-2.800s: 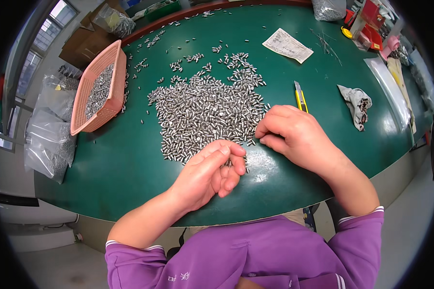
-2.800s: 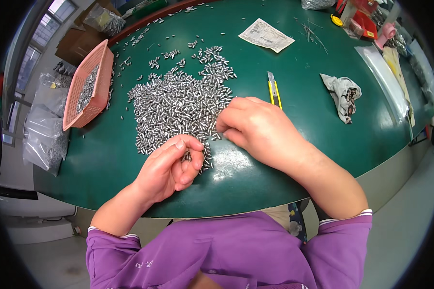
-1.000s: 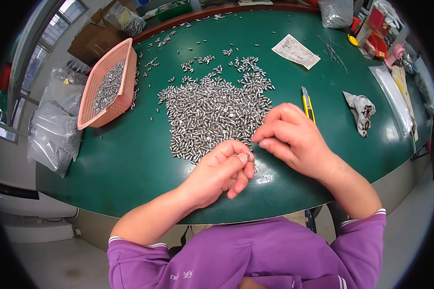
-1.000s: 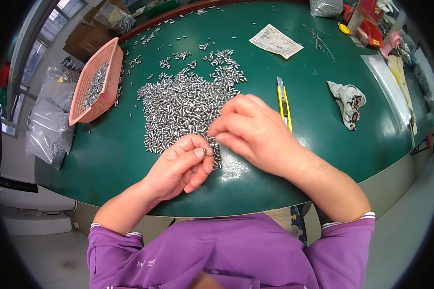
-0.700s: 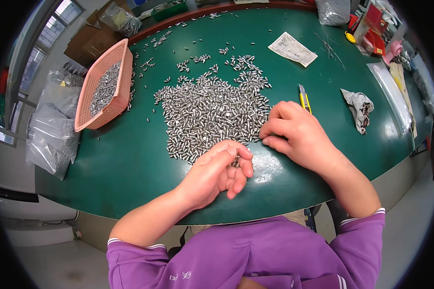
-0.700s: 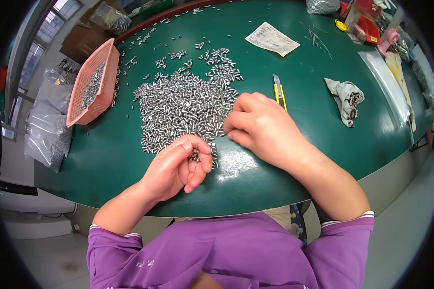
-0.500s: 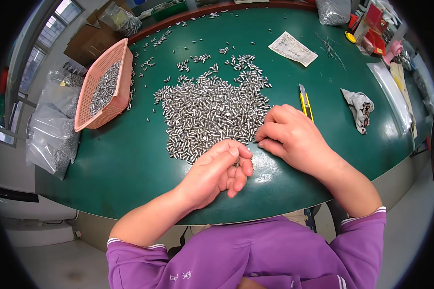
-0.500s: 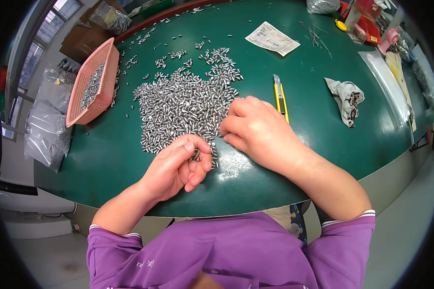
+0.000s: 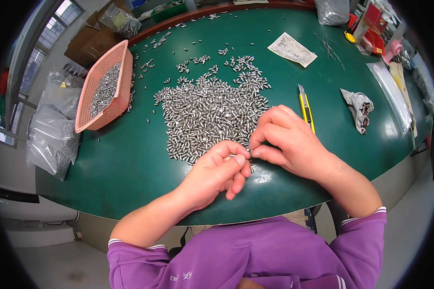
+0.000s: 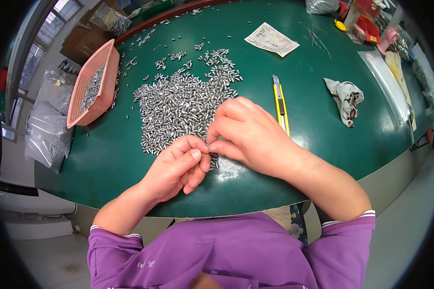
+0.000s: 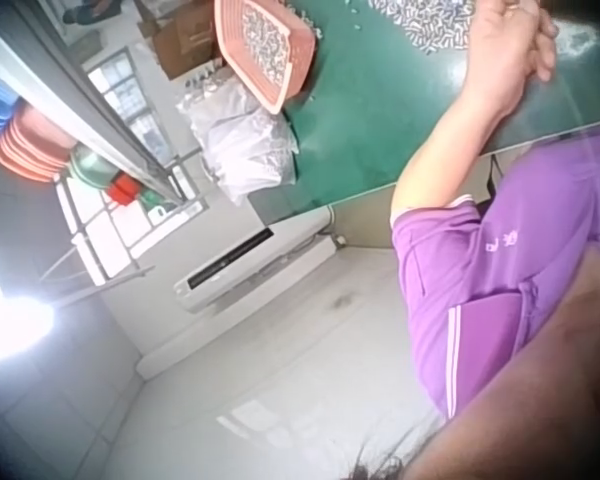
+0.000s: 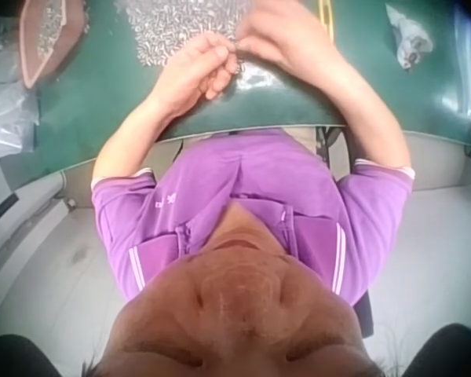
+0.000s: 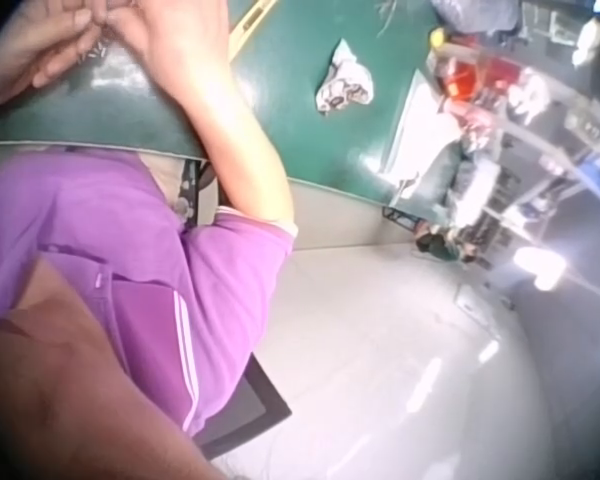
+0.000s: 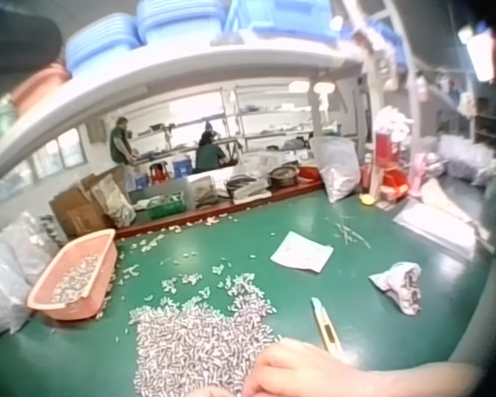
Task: Sorting or inspecting small silver components on a green workbench by hand.
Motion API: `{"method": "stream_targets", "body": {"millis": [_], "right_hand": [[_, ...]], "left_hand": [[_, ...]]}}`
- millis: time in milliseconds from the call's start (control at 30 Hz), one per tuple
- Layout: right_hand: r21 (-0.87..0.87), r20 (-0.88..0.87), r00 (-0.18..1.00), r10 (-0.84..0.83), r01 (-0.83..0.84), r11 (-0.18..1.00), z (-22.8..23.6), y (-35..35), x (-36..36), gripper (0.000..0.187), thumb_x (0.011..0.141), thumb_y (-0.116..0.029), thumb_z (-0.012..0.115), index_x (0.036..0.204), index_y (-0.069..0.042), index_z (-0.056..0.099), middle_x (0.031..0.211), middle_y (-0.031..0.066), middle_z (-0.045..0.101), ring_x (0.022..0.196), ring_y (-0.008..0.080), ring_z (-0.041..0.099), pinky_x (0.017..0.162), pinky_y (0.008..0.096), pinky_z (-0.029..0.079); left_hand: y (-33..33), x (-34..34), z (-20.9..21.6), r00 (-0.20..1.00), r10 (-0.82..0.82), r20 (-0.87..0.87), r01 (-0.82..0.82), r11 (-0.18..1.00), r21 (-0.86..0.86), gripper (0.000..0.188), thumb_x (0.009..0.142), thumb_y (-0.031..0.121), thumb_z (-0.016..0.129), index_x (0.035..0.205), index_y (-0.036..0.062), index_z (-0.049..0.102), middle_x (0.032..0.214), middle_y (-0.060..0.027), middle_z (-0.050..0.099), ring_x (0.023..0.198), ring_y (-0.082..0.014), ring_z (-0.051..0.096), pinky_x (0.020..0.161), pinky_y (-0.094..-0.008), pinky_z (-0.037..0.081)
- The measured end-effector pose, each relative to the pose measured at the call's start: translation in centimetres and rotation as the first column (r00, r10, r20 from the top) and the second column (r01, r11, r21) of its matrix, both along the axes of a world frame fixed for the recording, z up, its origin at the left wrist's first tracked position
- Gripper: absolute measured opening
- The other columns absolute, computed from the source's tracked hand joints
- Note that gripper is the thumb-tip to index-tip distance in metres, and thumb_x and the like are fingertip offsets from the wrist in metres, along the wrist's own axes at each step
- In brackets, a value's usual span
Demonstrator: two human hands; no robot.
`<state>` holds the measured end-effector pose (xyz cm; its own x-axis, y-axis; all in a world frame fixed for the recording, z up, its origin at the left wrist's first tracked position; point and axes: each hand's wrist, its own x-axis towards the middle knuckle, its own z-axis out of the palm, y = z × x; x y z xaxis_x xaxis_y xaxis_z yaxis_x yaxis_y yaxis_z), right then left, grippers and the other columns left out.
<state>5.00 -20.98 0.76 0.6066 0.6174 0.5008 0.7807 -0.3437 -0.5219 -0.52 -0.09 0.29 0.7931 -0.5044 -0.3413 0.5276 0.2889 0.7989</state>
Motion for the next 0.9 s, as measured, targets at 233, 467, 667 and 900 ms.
{"method": "stream_targets", "body": {"millis": [233,467,667,900], "right_hand": [[0.083,-0.015,0.992,0.122,-0.121,0.989,0.3,0.1,-0.1,0.015,0.073,-0.016,0.074,0.086,-0.012,0.065,0.087,0.0036,0.056,0.086,0.0254,0.056,0.076,0.0371,0.046],[-0.066,-0.002,0.988,-0.156,0.156,0.986,0.3,-1.2,0.8,0.012,0.071,-0.007,0.073,0.081,-0.009,0.066,0.085,0.0039,0.054,0.083,0.0227,0.055,0.072,0.0347,0.046],[-0.171,0.024,0.992,-0.122,0.124,0.977,0.0,-1.6,0.8,0.012,0.071,-0.007,0.073,0.080,-0.008,0.066,0.084,0.0040,0.054,0.082,0.0233,0.055,0.072,0.0360,0.046],[-0.185,0.049,0.988,-0.145,0.151,0.971,-0.1,-1.3,0.5,0.013,0.071,-0.007,0.073,0.082,-0.008,0.066,0.084,0.0041,0.055,0.083,0.0239,0.055,0.073,0.0362,0.046]], "left_hand": [[-0.1,0.0,0.0,0.999,-0.040,0.010,0.039,0.998,0.049,0.011,0.100,0.015,0.046,0.106,0.0065,0.047,0.084,-0.0049,0.057,0.057,-0.0096,0.053,0.044,-0.0219,0.041],[0.0,0.1,0.3,0.999,0.010,-0.045,-0.012,0.999,-0.030,0.016,0.101,0.018,0.038,0.102,0.0054,0.049,0.081,-0.0102,0.057,0.049,-0.0134,0.046,0.039,-0.0238,0.036],[0.0,0.0,0.1,1.000,0.013,-0.003,-0.013,0.999,-0.047,0.025,0.103,0.023,0.032,0.105,0.0036,0.048,0.086,-0.0128,0.057,0.054,-0.0155,0.050,0.044,-0.0250,0.040],[0.1,0.0,-0.2,1.000,0.014,0.027,-0.012,0.997,-0.073,0.021,0.103,0.020,0.036,0.105,0.0041,0.050,0.091,-0.0083,0.057,0.063,-0.0121,0.055,0.051,-0.0242,0.045]]}}
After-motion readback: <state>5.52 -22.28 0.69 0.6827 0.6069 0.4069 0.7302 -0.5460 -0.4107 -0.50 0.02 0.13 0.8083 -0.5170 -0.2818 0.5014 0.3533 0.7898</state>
